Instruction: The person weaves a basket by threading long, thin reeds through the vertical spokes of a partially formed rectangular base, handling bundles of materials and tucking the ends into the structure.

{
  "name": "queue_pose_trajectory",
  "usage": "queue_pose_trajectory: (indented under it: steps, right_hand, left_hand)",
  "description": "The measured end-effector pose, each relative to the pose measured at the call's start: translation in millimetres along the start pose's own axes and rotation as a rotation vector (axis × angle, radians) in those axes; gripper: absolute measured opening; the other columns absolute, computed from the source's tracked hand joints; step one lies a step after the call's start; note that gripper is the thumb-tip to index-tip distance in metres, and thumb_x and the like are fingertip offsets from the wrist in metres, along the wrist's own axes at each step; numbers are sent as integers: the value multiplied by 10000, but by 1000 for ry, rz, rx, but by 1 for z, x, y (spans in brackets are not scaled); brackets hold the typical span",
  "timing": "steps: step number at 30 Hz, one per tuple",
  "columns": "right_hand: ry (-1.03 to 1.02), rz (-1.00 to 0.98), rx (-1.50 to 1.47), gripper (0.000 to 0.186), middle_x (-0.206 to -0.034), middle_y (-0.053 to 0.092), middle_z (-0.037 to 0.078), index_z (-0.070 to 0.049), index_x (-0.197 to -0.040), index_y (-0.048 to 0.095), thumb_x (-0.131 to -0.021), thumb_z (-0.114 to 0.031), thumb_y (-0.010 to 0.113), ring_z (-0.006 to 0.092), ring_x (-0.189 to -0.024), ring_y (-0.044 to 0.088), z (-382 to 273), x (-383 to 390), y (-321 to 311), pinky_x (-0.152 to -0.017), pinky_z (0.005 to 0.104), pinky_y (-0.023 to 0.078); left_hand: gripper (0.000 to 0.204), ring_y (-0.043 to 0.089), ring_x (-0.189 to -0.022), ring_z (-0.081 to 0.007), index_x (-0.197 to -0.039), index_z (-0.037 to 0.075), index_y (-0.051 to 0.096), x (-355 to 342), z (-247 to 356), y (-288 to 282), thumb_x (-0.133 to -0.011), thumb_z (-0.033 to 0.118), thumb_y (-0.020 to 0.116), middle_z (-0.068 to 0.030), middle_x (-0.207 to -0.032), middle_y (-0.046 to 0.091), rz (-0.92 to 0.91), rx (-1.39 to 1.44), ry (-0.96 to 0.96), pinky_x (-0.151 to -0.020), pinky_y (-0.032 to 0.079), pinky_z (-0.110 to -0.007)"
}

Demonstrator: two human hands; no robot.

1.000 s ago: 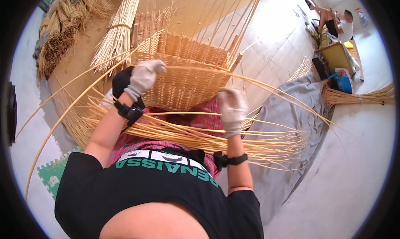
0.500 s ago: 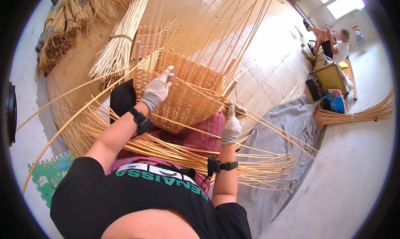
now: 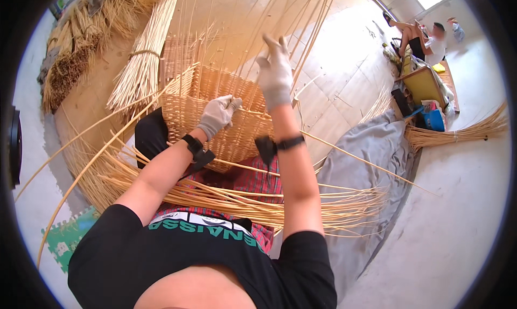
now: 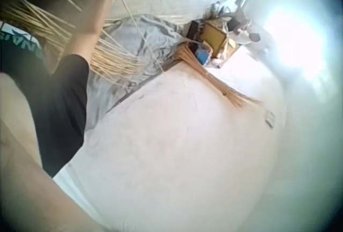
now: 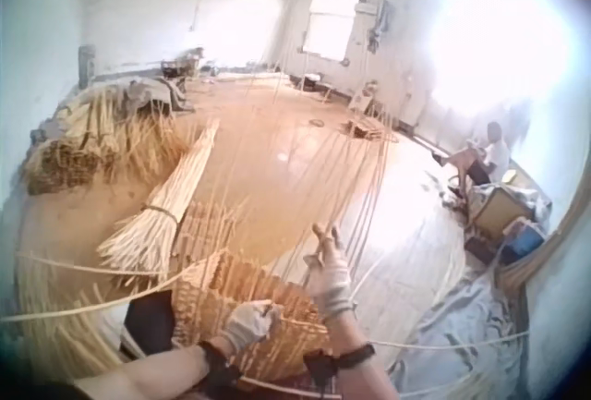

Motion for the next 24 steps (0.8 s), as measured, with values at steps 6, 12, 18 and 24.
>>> queue_pose_trajectory:
  steps: [6,12,18,24]
  right_hand:
    - [211,37,-172,424,-1483,423,176,-88,-1396,456,-998,-95,600,238,-1019,690,5,63,5,-851,334,562]
    - [411,385,-348,138,-893,591,78,-29,-1186,486,-1101,-132,454,195,-785,691,25,177,-19,-739,353,569]
    - [347,417,-576,123,-834,645,85,-48,-1140,523,-1081,-154,517,199,-792,703,-5,198,2,-708,315,583]
    - [745,775,-671,185,-962,731,170,-71,-1201,492,-1053,-149,573,218,-846,743,72,190,-121,-490,239,535]
  left_hand:
    - [438,621,-500,-194,-954,56,688,-14,-15,-8,-1000,488,628,-120,-699,667,190,-429,148,-562,507,-354]
    - [305,647,-510,-168,-984,85,537,-9,16,-11,-934,274,772,-57,-741,645,-93,257,-33,-431,525,-309]
    - [419,650,-464,-203,-876,97,422,-16,30,9,-890,232,819,-79,-697,620,51,237,-179,-386,533,-340]
    - [299,712,-797,-180,-1224,93,600,0,34,12,-994,264,687,-106,-1041,685,390,238,406,-580,574,-284]
Point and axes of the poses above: each hand's wrist, its own x-axis away from the middle knuckle, its own y-axis out of the palm, z = x × y, the point moved 2 cm from there along -x, towards the middle knuckle
